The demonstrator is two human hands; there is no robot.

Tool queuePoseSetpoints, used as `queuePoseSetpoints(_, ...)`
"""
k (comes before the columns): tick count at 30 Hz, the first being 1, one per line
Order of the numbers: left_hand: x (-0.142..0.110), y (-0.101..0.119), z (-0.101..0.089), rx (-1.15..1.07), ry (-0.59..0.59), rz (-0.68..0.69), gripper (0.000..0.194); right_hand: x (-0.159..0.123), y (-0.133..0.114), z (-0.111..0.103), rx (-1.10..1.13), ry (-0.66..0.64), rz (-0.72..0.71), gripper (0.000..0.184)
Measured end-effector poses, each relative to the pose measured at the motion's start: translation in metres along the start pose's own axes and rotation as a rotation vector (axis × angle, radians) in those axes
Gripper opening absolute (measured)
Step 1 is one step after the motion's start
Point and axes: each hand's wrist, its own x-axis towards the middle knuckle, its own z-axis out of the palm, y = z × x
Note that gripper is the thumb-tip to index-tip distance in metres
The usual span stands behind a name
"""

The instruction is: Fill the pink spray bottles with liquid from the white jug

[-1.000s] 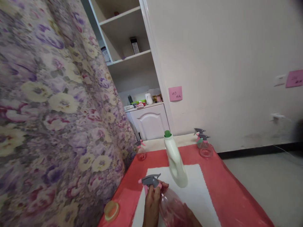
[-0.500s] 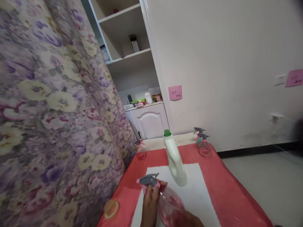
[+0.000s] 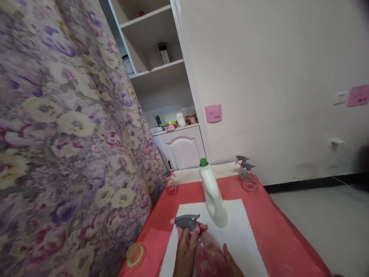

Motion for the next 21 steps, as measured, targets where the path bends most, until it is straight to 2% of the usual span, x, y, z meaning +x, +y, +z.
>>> queuePoseSetpoints(5,0.002,0.0,-0.002,0.044,0.111,-0.05,0.04,0.0,-0.003,0.004,-0.117,0.034,-0.036,0.037)
queuePoseSetpoints(12,0.001,0.0,0.007,-0.07,0.12,-0.067,0.042,-0.007,-0.01,-0.003,-0.151,0.044,-0.042,0.037)
queuePoseSetpoints(14,0.002,-0.002,0.008,-0.095,0.112,-0.06,0.044,-0.009,-0.01,-0.007,-0.151,0.055,-0.047,0.041)
queuePoseSetpoints(17,0.004,-0.006,0.008,-0.095,0.063,-0.065,0.044,-0.011,-0.007,-0.015,-0.166,0.047,-0.048,0.058)
queuePoseSetpoints(19,0.005,-0.009,0.007,-0.079,0.032,-0.064,0.043,-0.01,-0.004,-0.02,-0.236,0.047,-0.073,0.068)
queuePoseSetpoints(21,0.006,-0.01,0.005,-0.043,0.032,-0.055,0.041,-0.007,0.001,-0.023,-0.319,0.064,-0.113,0.07)
